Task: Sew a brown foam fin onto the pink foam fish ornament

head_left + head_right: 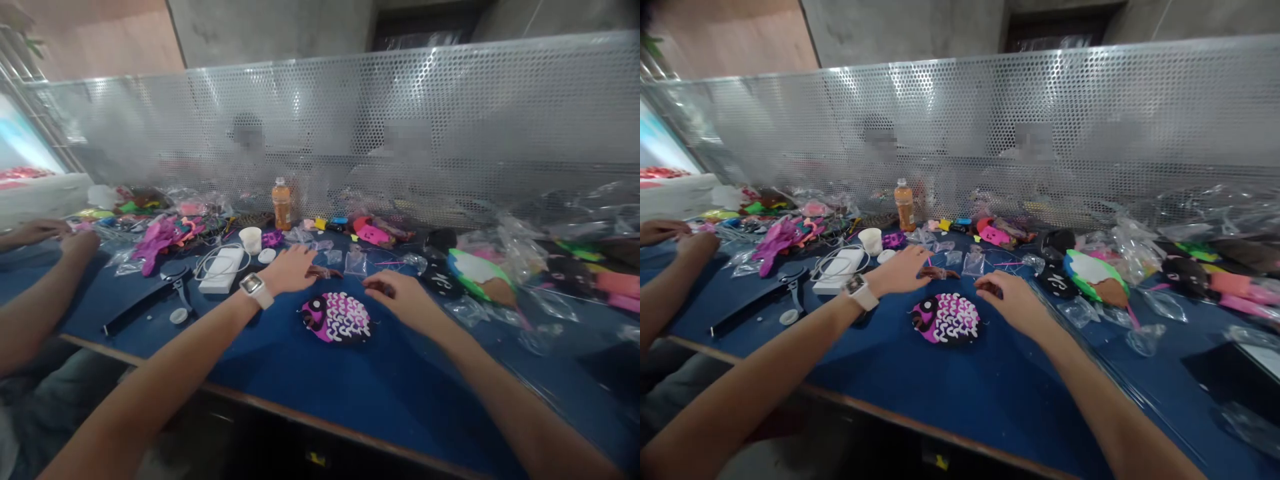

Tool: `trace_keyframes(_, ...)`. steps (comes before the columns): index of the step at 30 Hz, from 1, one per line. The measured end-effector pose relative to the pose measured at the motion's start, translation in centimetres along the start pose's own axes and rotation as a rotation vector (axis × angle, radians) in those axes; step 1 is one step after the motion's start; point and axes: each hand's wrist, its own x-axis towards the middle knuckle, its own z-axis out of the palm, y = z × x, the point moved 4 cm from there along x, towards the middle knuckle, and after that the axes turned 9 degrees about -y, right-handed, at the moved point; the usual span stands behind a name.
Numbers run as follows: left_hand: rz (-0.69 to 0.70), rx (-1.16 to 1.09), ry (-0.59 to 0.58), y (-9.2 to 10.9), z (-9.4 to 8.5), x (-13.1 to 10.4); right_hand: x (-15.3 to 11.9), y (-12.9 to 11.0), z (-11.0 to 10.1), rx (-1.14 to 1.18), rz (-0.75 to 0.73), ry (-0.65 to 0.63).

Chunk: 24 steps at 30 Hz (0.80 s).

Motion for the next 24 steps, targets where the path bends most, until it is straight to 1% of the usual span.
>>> trace_keyframes(2, 0.010, 0.010, -0.020, 0.7, 1.3, 1.5, 0.0, 0.2, 0.3, 0.034, -0.006, 0.055)
trace_keyframes(5, 0.025, -0.002, 0.025, 1.6, 2.2, 2.2, 0.0, 0.2, 0.5, 0.066, -0.013, 0.127)
trace_keyframes(8, 0.153, -0.097, 0.117, 2.8, 1.7, 1.5, 0.2, -0.6, 0.5, 0.065, -0.088, 0.175)
trace_keyframes(10, 0.204, -0.192, 0.188, 3.4, 0.9, 1.0, 0.2, -1.5, 0.5, 0.032, -0.160, 0.219)
trace_keyframes(12, 0.279, -0.275, 0.216, 4.0, 0.4, 0.7, 0.3, -2.2, 0.5, 0.014, -0.211, 0.231)
trace_keyframes(14, 0.341, -0.336, 0.216, 4.5, 0.3, 0.5, 0.2, -2.6, 0.7, 0.032, -0.226, 0.217)
trace_keyframes(16, 0.362, -0.393, 0.216, 4.8, 0.3, 0.4, 0.2, -2.8, 1.0, 0.070, -0.201, 0.221)
trace_keyframes(18, 0.353, -0.444, 0.231, 4.9, 0.4, 0.3, 0.0, -2.8, 1.3, 0.148, -0.153, 0.251)
trace_keyframes(21, 0.345, -0.475, 0.262, 5.0, 0.3, 0.2, -0.2, -2.8, 1.5, 0.357, -0.084, 0.315)
trace_keyframes(24, 0.371, -0.491, 0.280, 5.2, 0.2, 0.0, -0.2, -2.9, 1.7, 0.469, -0.048, 0.287)
